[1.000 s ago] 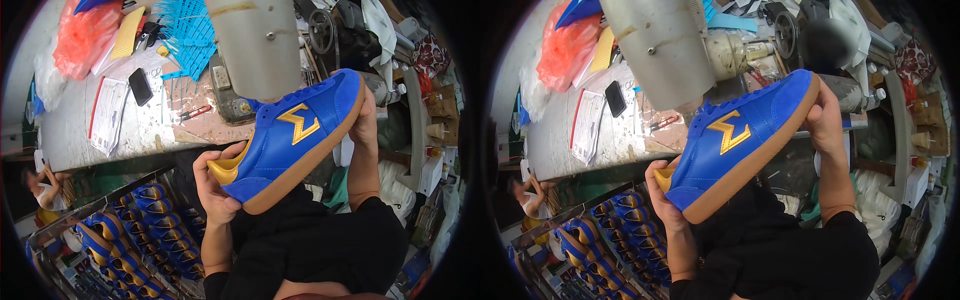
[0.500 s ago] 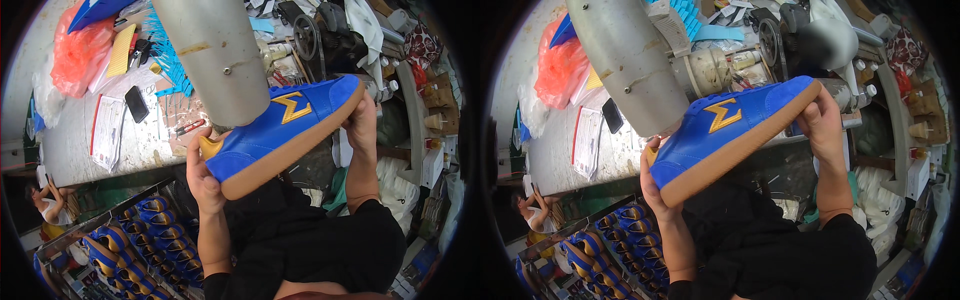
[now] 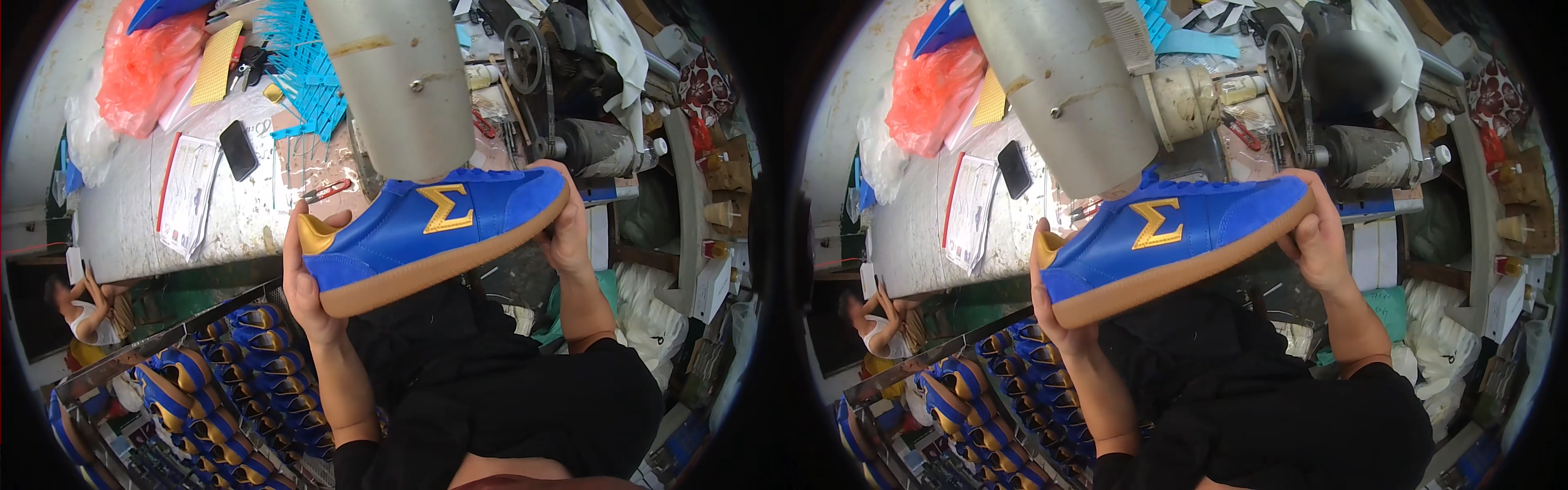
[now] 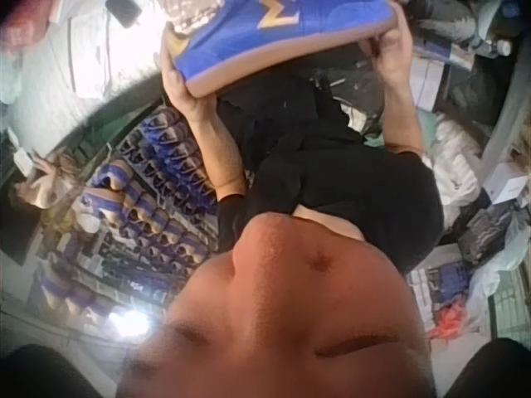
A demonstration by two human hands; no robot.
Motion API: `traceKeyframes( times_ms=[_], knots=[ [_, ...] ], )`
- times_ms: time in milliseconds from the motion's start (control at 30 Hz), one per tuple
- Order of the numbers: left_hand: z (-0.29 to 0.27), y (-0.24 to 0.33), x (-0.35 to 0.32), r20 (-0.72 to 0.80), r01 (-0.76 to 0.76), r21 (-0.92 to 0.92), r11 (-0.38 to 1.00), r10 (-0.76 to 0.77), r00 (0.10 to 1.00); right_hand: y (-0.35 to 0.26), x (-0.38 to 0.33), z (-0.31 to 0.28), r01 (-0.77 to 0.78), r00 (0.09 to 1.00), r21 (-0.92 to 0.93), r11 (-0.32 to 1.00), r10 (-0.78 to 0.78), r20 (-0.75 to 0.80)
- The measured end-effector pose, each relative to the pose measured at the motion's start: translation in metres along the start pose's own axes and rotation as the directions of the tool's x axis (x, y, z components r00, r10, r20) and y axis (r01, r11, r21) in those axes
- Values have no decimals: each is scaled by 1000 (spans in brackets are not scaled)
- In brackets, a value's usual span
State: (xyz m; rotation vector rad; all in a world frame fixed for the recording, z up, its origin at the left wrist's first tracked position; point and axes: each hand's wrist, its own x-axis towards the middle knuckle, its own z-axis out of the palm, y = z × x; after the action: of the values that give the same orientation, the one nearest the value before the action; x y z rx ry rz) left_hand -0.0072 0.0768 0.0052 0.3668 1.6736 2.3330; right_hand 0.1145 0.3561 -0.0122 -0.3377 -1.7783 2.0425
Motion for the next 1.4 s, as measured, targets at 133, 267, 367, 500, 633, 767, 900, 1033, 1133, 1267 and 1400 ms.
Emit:
traceKeyframes(
  times_ms=[133, 267, 367, 500, 633, 767, 900, 1033, 1133, 1267, 1400],
  knots=[
    [-3, 9, -8, 7, -1, 54, 999, 1, 1000, 9, -4, 1, 18, 1000, -13, 1000, -18, -11],
    [9, 15, -1, 9, 1, 79, 997, -1, 1000, -1, -2, 1, 9, 996, -23, 1000, -11, -91],
    [15, 15, 3, 46, 0, 67, 998, -3, 999, -10, -4, -3, 3, 990, -31, 1000, -8, -138],
    [13, 12, 0, 43, 10, 9, 1000, -10, 999, -20, -8, -6, 3, 987, -37, 999, -9, -160],
    [8, 10, -7, -14, 17, -47, 999, -18, 1000, -26, -7, 2, 15, 982, -29, 999, -20, -186],
    [-1, 11, -13, -10, -8, -38, 999, 7, 1000, -28, 3, 7, -34, 997, 59, 998, 38, -69],
    [-9, 11, -15, -44, -24, -82, 996, 21, 999, -23, 19, 19, -17, 1000, 112, 994, 19, -12],
    [-12, 8, -15, -80, -22, -63, 998, 17, 997, -22, 27, 30, -52, 998, 111, 992, 48, 44],
    [-15, 4, -15, -80, 33, -44, 998, -36, 996, 0, 20, 20, -21, 1000, -5, 1000, 21, -1],
    [-3, 1, -3, 26, 66, -73, 995, -64, 998, 7, 8, -4, 49, 992, -70, 996, -56, -116],
    [21, -1, 13, 184, 74, -129, 989, -50, 982, -5, 0, -29, 125, 962, -114, 986, -148, -229]
  ],
)
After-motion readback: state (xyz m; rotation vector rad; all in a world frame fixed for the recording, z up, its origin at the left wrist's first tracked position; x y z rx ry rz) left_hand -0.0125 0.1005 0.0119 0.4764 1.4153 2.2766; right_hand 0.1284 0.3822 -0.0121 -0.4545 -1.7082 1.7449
